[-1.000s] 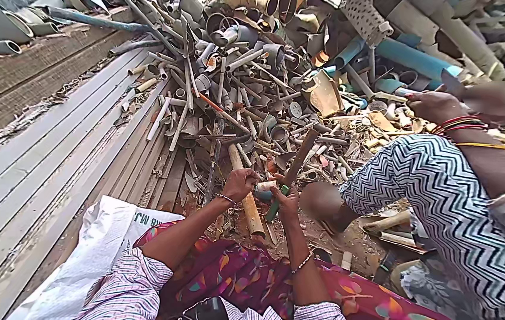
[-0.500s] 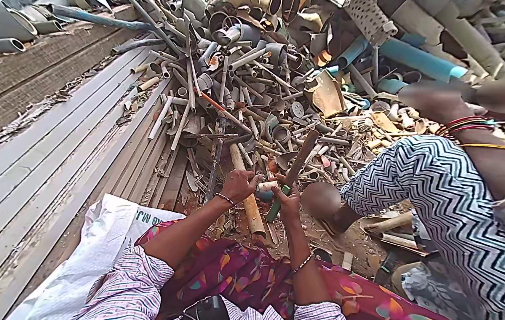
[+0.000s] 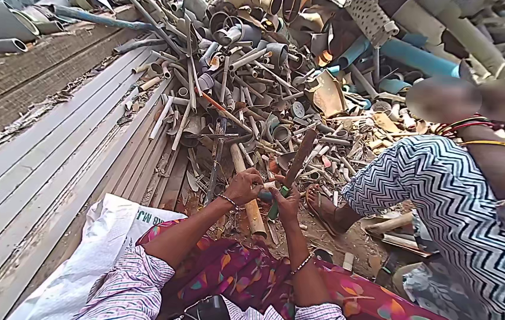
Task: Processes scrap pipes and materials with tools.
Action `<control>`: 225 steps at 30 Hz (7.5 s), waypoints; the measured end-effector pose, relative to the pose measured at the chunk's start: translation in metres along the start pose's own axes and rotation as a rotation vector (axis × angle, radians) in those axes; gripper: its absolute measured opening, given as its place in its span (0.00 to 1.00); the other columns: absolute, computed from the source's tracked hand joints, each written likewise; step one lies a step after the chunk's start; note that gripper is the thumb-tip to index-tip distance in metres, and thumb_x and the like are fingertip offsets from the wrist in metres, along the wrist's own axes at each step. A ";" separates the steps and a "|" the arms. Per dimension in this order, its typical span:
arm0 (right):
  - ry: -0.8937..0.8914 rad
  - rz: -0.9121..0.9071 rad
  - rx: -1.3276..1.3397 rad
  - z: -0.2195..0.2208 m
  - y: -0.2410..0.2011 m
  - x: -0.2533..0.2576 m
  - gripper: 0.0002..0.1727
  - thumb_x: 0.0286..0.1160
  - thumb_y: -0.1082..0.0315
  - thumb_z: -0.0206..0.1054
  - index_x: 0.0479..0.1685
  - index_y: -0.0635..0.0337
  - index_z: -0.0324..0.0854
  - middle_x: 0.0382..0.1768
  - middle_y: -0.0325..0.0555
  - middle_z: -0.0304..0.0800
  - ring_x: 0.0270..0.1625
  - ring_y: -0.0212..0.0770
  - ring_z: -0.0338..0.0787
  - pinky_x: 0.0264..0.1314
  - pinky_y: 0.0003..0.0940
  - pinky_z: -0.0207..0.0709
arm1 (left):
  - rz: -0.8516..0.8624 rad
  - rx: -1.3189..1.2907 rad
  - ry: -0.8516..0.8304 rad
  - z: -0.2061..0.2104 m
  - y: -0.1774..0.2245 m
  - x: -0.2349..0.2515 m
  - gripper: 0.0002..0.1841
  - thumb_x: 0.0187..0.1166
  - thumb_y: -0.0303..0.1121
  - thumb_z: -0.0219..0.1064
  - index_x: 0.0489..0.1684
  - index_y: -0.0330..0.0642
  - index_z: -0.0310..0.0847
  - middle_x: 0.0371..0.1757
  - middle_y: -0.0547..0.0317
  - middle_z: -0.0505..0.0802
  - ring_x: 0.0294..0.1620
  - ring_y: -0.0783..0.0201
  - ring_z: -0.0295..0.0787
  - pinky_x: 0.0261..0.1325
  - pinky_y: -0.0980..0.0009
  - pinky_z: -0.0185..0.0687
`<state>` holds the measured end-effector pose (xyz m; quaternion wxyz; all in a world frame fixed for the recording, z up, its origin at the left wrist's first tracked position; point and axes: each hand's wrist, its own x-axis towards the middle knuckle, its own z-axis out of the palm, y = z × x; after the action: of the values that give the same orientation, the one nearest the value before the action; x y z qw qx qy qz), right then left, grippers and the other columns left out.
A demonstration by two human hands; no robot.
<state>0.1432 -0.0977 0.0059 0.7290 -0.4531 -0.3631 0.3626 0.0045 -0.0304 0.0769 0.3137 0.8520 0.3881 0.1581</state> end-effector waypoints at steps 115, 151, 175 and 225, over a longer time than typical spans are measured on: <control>0.014 0.190 0.226 0.020 -0.018 -0.010 0.11 0.88 0.75 0.47 0.47 0.60 0.76 0.17 0.26 0.82 0.13 0.20 0.76 0.17 0.15 0.74 | -0.103 -0.003 -0.024 -0.009 0.030 -0.025 0.18 0.83 0.28 0.65 0.66 0.25 0.77 0.62 0.32 0.87 0.66 0.40 0.85 0.72 0.46 0.76; 0.139 0.286 -0.008 0.004 -0.051 -0.021 0.04 0.88 0.74 0.59 0.42 0.62 0.76 0.15 0.28 0.76 0.10 0.19 0.72 0.15 0.14 0.73 | -0.175 0.505 0.066 -0.185 0.076 -0.199 0.13 0.83 0.40 0.69 0.37 0.39 0.89 0.32 0.54 0.92 0.37 0.54 0.90 0.42 0.47 0.81; 0.282 0.458 -0.244 -0.072 0.001 0.028 0.22 0.87 0.76 0.56 0.78 0.67 0.61 0.31 0.41 0.72 0.16 0.25 0.72 0.18 0.19 0.73 | -0.196 0.682 -0.917 0.041 -0.036 0.044 0.17 0.82 0.28 0.66 0.64 0.28 0.81 0.61 0.33 0.88 0.66 0.34 0.84 0.62 0.38 0.78; -0.148 0.223 -0.809 -0.009 -0.002 -0.054 0.31 0.86 0.74 0.58 0.87 0.73 0.57 0.73 0.74 0.78 0.71 0.67 0.84 0.75 0.58 0.74 | -0.412 -0.066 -0.361 0.035 -0.079 0.017 0.24 0.77 0.20 0.69 0.74 0.30 0.75 0.68 0.32 0.85 0.65 0.41 0.86 0.73 0.48 0.75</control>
<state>0.1258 -0.1482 -0.0060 0.4207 -0.7118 -0.4764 0.2991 -0.0106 0.0078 -0.0005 0.4307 0.7590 0.4857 -0.0507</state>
